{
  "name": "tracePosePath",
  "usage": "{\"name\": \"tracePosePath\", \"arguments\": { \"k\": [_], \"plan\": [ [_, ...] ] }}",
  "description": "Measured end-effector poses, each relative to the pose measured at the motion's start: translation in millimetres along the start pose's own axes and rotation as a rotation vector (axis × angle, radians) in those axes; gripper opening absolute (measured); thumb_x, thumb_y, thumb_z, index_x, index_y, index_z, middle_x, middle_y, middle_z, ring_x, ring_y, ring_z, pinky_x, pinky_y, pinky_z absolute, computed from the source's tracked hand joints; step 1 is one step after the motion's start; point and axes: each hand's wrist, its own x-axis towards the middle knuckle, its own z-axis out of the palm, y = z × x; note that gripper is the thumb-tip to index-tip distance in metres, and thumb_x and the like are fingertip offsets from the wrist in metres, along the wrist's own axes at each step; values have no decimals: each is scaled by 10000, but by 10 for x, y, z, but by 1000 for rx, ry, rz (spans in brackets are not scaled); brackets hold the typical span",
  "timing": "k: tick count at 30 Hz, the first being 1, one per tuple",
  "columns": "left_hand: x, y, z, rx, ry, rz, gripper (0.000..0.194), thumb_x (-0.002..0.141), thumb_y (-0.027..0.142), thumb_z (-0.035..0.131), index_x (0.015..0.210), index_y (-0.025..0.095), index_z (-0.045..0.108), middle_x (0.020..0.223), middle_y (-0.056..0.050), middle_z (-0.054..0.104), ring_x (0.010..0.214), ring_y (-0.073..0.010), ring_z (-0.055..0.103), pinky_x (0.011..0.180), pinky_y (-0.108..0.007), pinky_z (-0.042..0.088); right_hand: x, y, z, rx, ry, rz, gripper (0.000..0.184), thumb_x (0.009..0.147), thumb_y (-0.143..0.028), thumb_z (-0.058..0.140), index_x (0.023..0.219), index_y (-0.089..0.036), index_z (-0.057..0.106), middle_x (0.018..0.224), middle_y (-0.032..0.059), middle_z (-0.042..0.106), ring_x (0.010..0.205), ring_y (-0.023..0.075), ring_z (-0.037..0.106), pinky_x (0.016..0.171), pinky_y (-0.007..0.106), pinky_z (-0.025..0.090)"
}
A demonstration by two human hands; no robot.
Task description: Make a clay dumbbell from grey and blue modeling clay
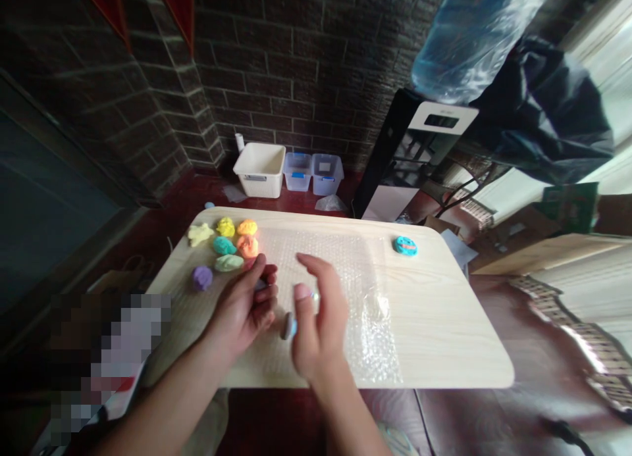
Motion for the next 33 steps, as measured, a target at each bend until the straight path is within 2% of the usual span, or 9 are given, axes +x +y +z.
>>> {"name": "tracePosePath", "arguments": {
  "k": [2, 5, 11, 15, 18, 20, 25, 29, 33],
  "plan": [
    [-33, 16, 72, -17, 3, 7, 439, 850, 419, 875, 655, 157, 581, 529, 81, 472, 371, -13, 314, 353, -132, 190, 122, 114, -119, 245, 271, 216, 294, 1068, -369, 477, 1084, -220, 730, 1127, 102, 756, 1018, 262, 714, 836, 409, 550],
    [-73, 80, 111, -94, -30, -67, 669, 981, 494, 665, 474, 210, 334, 434, 79, 291, 329, -41, 201, 334, -184, 134, 185, 213, -204, 370, 350, 295, 269, 1026, -353, 518, 952, -205, 731, 979, 74, 730, 885, 224, 682, 728, 341, 500],
    [-165, 68, 135, -150, -171, -96, 619, 1045, 550, 477, 545, 189, 533, 511, 12, 453, 412, -100, 430, 413, -215, 354, 42, 7, -114, -226, -111, -140, 265, 1029, -291, 571, 1219, -226, 743, 1201, 110, 752, 1152, 295, 673, 992, 485, 522],
    [-287, -46, 169, -197, -371, -274, 588, 1014, 693, 473, 895, 176, 727, 847, -98, 721, 879, -259, 726, 857, -379, 573, 36, -34, -47, -417, -340, -380, 335, 1006, -300, 624, 1305, -208, 743, 1321, 148, 758, 1288, 346, 678, 1163, 598, 468],
    [-330, -119, 143, -121, -548, -412, 596, 947, 764, 552, 829, 197, 692, 887, -127, 749, 1075, -332, 720, 1031, -449, 510, 36, 49, -65, -409, -299, -361, 249, 1053, -256, 595, 966, -200, 822, 905, 96, 822, 833, 231, 787, 787, 373, 627],
    [-313, -150, 109, 6, -605, -404, 618, 926, 788, 560, 775, 201, 684, 881, -136, 766, 1112, -348, 707, 1051, -456, 486, 40, 109, -101, -407, -171, -251, 383, 1048, -278, 634, 694, -204, 762, 626, 38, 719, 534, 156, 664, 517, 285, 498],
    [-200, -136, 53, 398, -287, 6, 570, 1002, 607, 499, 851, 141, 790, 904, -162, 802, 994, -314, 720, 917, -397, 501, 184, 174, -236, 201, 391, 285, 700, 1046, -589, 551, 447, -257, 405, 390, -58, 366, 298, 97, 326, 314, 256, 239],
    [-166, -152, 79, 307, -150, 129, 363, 971, 417, 590, 920, 116, 786, 943, -158, 795, 895, -269, 719, 775, -346, 533, 260, 160, -288, 454, 227, 506, 712, 1041, -673, 448, 461, -282, 315, 407, -79, 251, 320, 102, 182, 294, 273, 171],
    [-156, -206, 148, -5, -143, -115, 334, 985, 434, 649, 988, 120, 763, 1016, -140, 775, 914, -242, 726, 822, -350, 578, 83, 69, -110, 45, 8, 107, 563, 1092, -581, 401, 767, -221, 685, 756, 53, 661, 693, 206, 626, 639, 366, 532]
  ]
}}
